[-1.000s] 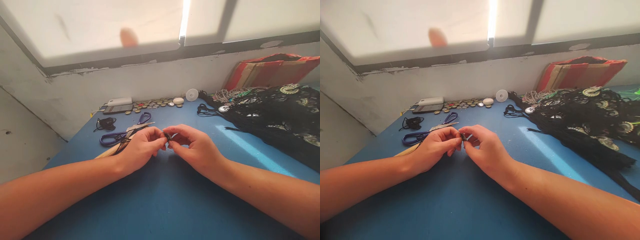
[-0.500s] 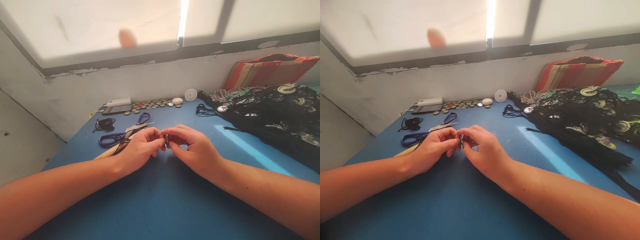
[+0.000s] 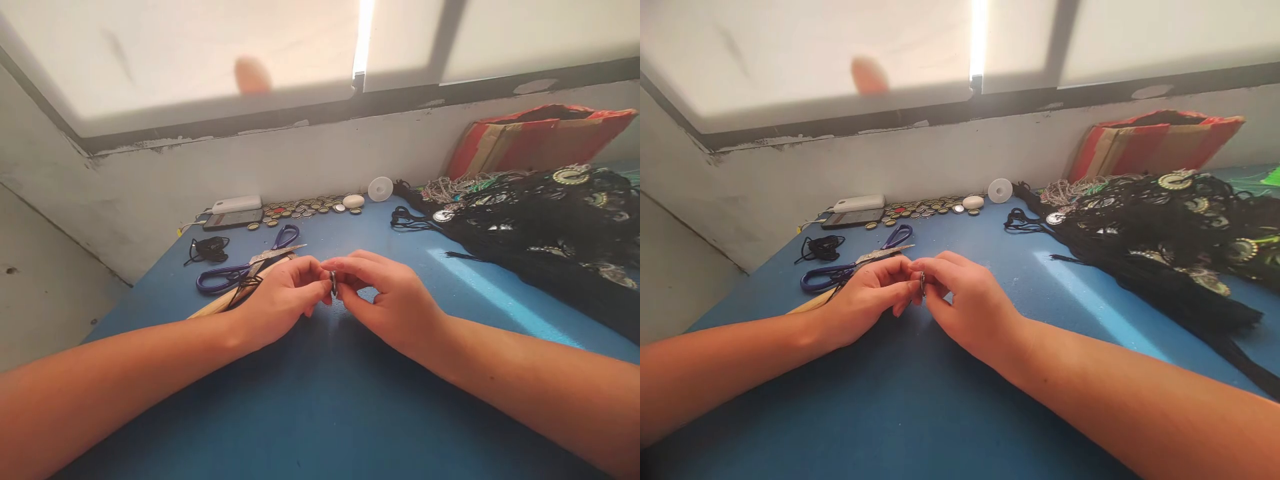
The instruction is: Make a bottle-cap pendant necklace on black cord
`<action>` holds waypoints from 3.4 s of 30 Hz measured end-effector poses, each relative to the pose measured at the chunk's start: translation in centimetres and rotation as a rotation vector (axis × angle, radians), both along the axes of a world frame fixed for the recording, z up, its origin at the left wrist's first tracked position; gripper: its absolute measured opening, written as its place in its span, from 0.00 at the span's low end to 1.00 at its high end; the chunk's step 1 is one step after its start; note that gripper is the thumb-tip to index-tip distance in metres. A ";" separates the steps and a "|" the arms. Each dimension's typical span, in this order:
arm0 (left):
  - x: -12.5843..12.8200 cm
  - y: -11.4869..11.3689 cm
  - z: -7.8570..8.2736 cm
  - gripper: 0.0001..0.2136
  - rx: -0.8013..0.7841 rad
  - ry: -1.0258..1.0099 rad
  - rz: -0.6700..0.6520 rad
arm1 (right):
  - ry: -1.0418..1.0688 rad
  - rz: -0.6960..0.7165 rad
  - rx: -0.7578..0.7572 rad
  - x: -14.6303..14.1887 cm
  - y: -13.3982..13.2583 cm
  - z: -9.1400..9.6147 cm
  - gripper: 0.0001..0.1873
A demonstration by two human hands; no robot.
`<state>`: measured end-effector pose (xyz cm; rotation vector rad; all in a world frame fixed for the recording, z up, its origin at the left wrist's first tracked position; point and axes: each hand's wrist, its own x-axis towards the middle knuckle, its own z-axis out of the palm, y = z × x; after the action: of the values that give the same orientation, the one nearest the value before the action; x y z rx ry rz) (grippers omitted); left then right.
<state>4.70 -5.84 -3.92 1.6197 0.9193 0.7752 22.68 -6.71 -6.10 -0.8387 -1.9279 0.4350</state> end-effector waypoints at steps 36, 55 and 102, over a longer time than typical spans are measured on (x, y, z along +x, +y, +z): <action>0.0 0.3 -0.5 0.08 -0.023 -0.050 0.102 | 0.051 -0.114 -0.306 0.0 0.3 0.9 0.06; -0.5 -1.3 -0.1 0.09 0.407 -0.161 0.124 | 0.636 0.167 -0.750 0.6 1.9 1.0 0.13; -4.5 3.2 8.5 0.09 0.555 -0.170 0.389 | 0.497 0.011 -0.733 0.0 1.0 1.8 0.07</action>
<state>0.18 -2.69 4.62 1.8246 0.9599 1.5199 22.71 -5.66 -4.32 -1.0463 -1.3000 1.2730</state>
